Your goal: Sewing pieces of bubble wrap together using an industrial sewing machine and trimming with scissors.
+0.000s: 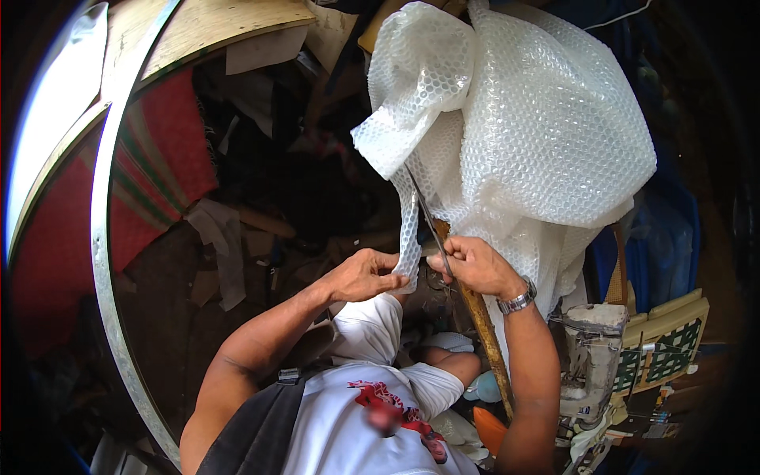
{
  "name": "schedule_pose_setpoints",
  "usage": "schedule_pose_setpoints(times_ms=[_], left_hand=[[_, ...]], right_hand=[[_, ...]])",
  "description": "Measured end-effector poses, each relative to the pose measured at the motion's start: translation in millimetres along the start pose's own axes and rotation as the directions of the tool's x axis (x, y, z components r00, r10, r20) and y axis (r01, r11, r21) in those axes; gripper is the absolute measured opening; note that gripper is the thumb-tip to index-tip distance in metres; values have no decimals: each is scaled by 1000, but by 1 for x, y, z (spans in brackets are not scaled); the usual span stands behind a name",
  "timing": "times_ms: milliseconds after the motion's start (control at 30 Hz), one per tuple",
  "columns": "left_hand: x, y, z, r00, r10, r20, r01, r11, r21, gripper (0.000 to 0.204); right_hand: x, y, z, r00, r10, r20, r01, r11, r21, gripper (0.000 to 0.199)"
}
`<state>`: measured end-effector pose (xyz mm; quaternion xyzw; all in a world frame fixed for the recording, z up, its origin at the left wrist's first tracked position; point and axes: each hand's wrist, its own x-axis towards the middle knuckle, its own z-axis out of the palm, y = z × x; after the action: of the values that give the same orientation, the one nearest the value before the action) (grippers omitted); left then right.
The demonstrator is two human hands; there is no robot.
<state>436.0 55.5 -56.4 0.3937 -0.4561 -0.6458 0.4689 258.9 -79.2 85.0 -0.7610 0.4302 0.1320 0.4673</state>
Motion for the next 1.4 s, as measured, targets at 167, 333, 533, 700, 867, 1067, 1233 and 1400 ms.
schedule_pose_setpoints(times_ms=[167, 333, 533, 700, 867, 1067, 1233, 1400], left_hand=[[-10, -7, 5, 1000, 8, 4, -8, 988, 153, 22], [-18, -7, 12, 988, 37, 149, -76, 962, 262, 23], [-34, 65, -15, 920, -135, 368, -133, 776, 617, 39], [6, 140, -86, 655, 479, -585, -277, 872, 404, 59], [73, 195, -116, 660, 403, -634, -219, 911, 351, 82], [58, 217, -127, 678, 503, -536, -169, 817, 552, 45], [16, 262, -187, 732, 426, -532, 115, 692, 713, 44], [27, 216, -216, 242, 712, -659, 688, 352, 634, 36]], right_hand=[[15, 5, -3, 997, -74, -24, 74, 997, 11, 37], [22, -3, -2, 993, -114, -19, 113, 993, -34, 40], [-3, 11, -1, 987, -133, -95, 125, 989, -85, 41], [-57, 15, -2, 976, -195, -93, 118, 842, -527, 51], [-89, 35, -21, 991, -132, -13, 128, 979, -157, 23], [-136, 63, -57, 989, -124, -85, 136, 980, 147, 17], [-150, 39, -84, 962, -271, -11, 262, 919, 295, 10], [-83, 53, -91, 674, -107, -731, 333, 927, 171, 34]])
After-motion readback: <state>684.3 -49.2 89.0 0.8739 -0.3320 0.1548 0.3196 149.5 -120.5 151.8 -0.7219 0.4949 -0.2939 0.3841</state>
